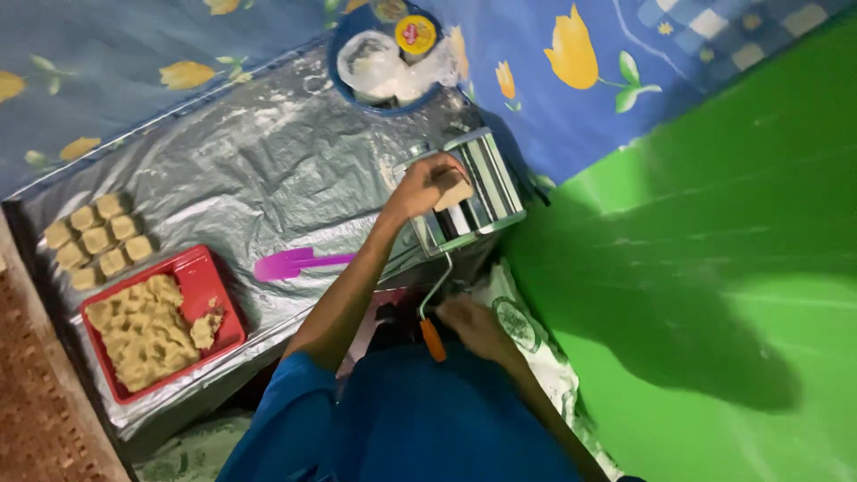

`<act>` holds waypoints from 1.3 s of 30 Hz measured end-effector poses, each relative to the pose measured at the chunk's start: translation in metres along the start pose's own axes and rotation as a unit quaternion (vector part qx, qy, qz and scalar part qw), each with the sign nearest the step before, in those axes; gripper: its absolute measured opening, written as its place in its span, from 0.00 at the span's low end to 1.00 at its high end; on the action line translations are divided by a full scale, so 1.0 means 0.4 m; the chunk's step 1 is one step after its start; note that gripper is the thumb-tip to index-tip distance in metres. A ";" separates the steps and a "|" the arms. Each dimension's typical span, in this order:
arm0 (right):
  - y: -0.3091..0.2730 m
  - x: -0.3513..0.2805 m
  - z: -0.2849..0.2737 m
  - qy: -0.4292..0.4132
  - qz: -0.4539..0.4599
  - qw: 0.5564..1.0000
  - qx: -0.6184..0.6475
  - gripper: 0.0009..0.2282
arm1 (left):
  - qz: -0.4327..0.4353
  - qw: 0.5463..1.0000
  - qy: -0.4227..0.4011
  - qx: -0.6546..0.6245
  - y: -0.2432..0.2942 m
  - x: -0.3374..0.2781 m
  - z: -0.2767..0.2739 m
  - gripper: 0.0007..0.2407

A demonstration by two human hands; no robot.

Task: Rolling out pieces of dough using a pasta machine and folding them manually.

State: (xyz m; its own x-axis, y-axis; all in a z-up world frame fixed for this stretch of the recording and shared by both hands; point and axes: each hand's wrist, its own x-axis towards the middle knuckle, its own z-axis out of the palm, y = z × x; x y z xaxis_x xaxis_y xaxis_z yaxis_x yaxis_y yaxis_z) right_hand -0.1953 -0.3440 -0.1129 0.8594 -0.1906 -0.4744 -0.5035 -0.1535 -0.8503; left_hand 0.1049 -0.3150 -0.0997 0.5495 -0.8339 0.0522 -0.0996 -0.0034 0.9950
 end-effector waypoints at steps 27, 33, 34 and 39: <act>-0.169 -0.076 -0.063 0.397 0.003 0.908 -0.135 0.12 | 0.004 0.994 -0.049 -0.102 -0.049 0.031 -0.007 0.05; -0.054 -0.012 -0.139 0.356 -0.004 0.919 -0.168 0.12 | 0.008 0.997 -0.037 -0.069 -0.051 0.039 0.005 0.08; -0.028 0.006 -0.141 0.354 -0.006 0.920 -0.168 0.12 | 0.007 0.997 -0.035 -0.068 -0.045 0.039 0.007 0.08; 0.092 0.084 -0.150 0.357 -0.114 0.906 -0.198 0.11 | 0.145 0.988 0.028 -0.034 -0.020 0.039 0.028 0.10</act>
State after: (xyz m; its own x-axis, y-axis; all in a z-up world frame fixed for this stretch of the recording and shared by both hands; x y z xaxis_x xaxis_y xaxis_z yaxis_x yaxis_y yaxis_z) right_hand -0.1901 -0.4141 -0.1465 0.7394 -0.6670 0.0917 -0.4346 -0.5768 -0.6917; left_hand 0.1048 -0.3342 -0.1077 0.5518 -0.7619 0.3391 -0.2042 0.2708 0.9407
